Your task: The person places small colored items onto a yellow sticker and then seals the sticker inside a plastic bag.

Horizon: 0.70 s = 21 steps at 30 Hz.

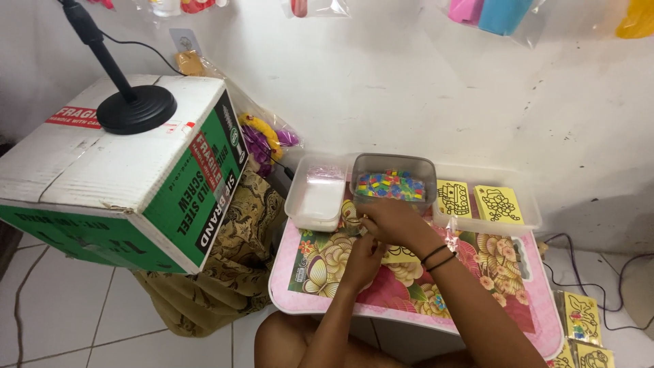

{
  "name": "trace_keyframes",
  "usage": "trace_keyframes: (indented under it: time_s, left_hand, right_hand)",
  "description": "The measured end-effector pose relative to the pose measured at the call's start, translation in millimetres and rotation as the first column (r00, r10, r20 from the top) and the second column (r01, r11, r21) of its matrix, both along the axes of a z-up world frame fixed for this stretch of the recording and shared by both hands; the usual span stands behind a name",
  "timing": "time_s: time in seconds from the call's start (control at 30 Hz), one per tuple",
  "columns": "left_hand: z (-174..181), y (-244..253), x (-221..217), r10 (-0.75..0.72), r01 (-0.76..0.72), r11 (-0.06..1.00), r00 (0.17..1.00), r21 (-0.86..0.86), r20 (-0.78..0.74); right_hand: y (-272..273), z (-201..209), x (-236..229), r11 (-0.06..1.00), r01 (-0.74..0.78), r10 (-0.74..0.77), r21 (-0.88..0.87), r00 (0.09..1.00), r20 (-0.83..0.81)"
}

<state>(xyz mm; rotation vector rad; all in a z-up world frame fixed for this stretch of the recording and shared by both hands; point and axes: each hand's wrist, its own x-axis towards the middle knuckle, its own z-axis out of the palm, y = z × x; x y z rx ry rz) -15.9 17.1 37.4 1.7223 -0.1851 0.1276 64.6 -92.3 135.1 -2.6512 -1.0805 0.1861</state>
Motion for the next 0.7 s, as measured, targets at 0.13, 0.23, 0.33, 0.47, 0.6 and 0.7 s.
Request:
trace_keyframes:
  time_s: [0.13,0.23,0.33,0.47,0.6,0.7]
  left_hand:
    - [-13.6,-2.5,3.5,-0.038,0.037,0.999,0.999,-0.03,-0.014]
    - [-12.5,-2.8,3.5,-0.041,0.036,0.998,0.995,-0.053,-0.095]
    - [-4.7,-3.8,-0.4,-0.051,0.036,0.992,0.992,-0.121,-0.119]
    - [-16.7,-8.1,4.5,-0.051,0.034,0.987,0.993,-0.154,-0.106]
    - [-24.5,-9.8,8.5,-0.003,-0.012,0.994,0.991,-0.111,-0.137]
    - [-16.2,-12.8,6.2,0.009,-0.029,0.994,0.984,-0.109,-0.177]
  right_hand:
    - [-19.7,28.4,-19.5,0.996,0.032,-0.028,0.081,0.998,-0.05]
    - [-41.6,25.5,-24.6,0.95,0.137,-0.09,0.28,0.98,-0.175]
    - [-73.5,12.9,-29.0,0.827,0.305,-0.175,0.472,0.938,-0.3]
    - [-140.0,-41.7,-20.2,0.54,0.428,-0.226,0.725,0.903,-0.365]
    - [-191.3,-83.5,-38.6,0.245,0.321,-0.404,0.915,0.892,-0.204]
    - [-233.1,-111.6,-39.0,0.315,0.379,-0.602,0.87,0.788,-0.126]
